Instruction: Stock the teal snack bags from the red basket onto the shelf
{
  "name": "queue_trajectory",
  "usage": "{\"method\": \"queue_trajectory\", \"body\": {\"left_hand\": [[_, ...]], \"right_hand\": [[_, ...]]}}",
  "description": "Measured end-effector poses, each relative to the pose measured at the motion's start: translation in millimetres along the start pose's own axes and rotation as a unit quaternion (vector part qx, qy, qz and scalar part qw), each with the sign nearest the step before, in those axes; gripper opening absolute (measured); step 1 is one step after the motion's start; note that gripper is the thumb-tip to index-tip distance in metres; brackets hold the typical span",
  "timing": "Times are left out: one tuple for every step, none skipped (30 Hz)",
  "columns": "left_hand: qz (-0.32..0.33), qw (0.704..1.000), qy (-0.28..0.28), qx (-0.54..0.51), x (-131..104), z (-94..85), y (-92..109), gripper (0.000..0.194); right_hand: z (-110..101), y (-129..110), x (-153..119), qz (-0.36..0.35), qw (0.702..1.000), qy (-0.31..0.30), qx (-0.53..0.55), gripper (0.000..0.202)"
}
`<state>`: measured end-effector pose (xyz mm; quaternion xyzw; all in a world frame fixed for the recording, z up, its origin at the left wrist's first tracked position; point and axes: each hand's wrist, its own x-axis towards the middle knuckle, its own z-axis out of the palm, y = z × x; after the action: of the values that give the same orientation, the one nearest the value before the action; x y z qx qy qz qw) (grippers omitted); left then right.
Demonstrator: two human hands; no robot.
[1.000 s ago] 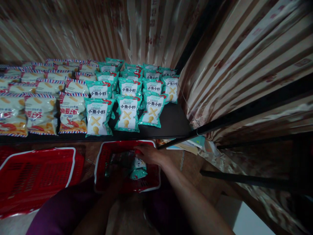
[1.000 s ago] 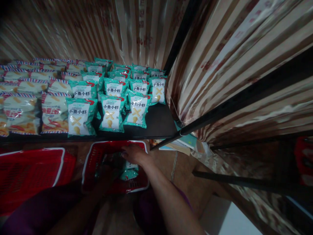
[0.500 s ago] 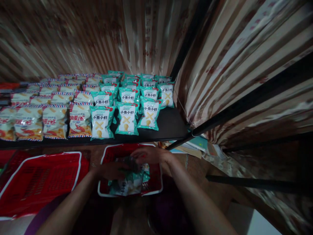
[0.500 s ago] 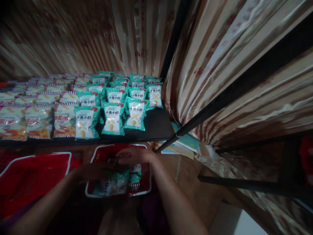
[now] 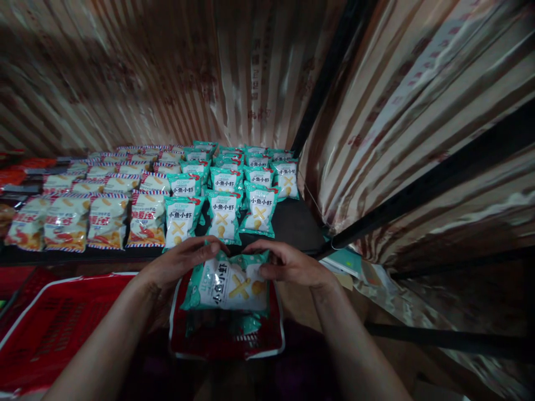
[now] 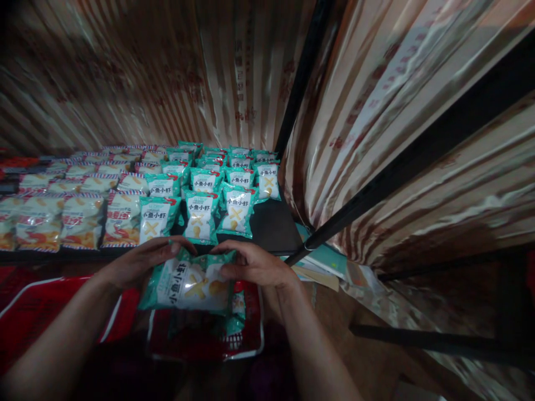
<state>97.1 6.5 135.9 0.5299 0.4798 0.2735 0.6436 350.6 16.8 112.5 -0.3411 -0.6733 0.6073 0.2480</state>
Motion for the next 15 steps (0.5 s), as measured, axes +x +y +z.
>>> {"method": "queue_trajectory", "body": {"left_hand": [[0.005, 1.0, 0.004, -0.027, -0.8, 1.8, 2.6, 0.041], [0.011, 0.999, 0.0, -0.047, -1.5, 3.4, 4.7, 0.042], [0.019, 0.998, -0.006, -0.059, -2.0, 4.6, 6.2, 0.043], [0.026, 0.997, -0.009, -0.067, -2.4, 5.6, 6.8, 0.044], [0.03, 0.997, -0.008, -0.072, -2.6, 6.5, 6.4, 0.045], [0.029, 0.997, -0.002, -0.074, -2.6, 7.2, 5.1, 0.045], [0.025, 0.997, 0.012, -0.072, -2.7, 7.9, 2.9, 0.046], [0.018, 0.997, 0.025, -0.069, -2.8, 8.6, 0.3, 0.046], [0.008, 0.997, 0.033, -0.062, -3.1, 9.4, -2.5, 0.046], [-0.002, 0.998, 0.036, -0.055, -3.4, 10.4, -5.2, 0.045], [-0.011, 0.998, 0.035, -0.05, -3.9, 11.5, -7.5, 0.043], [-0.018, 0.998, 0.031, -0.047, -4.6, 12.8, -9.2, 0.042], [-0.023, 0.998, 0.029, -0.046, -5.2, 14.2, -10.4, 0.04], [-0.024, 0.998, 0.03, -0.046, -5.8, 15.6, -11.2, 0.039], [-0.023, 0.998, 0.031, -0.046, -6.3, 17.0, -11.9, 0.038]], "right_hand": [[-0.4, 0.6, -0.9, 0.013, 1.0, 0.008, 0.015, 0.045], [-0.4, 1.9, -1.9, 0.024, 0.999, 0.017, 0.031, 0.044], [0.1, 3.9, -2.9, 0.032, 0.998, 0.027, 0.05, 0.043], [1.3, 6.6, -3.9, 0.035, 0.996, 0.039, 0.068, 0.041], [3.0, 9.9, -4.8, 0.036, 0.995, 0.048, 0.085, 0.04], [5.1, 13.6, -5.7, 0.039, 0.993, 0.052, 0.096, 0.038], [7.3, 17.4, -6.6, 0.046, 0.993, 0.049, 0.101, 0.037], [9.4, 21.1, -7.6, 0.056, 0.993, 0.044, 0.099, 0.036], [11.0, 24.3, -8.6, 0.065, 0.993, 0.032, 0.088, 0.036], [12.0, 27.0, -9.7, 0.072, 0.995, 0.016, 0.072, 0.038], [12.3, 29.2, -10.7, 0.072, 0.996, 0.0, 0.054, 0.04], [12.0, 31.0, -11.6, 0.066, 0.997, -0.013, 0.035, 0.045], [11.3, 32.6, -12.2, 0.054, 0.998, -0.024, 0.02, 0.05], [10.4, 34.3, -12.4, 0.038, 0.999, -0.033, 0.011, 0.056], [9.7, 36.0, -12.1, 0.023, 0.999, -0.043, 0.009, 0.06]]}}
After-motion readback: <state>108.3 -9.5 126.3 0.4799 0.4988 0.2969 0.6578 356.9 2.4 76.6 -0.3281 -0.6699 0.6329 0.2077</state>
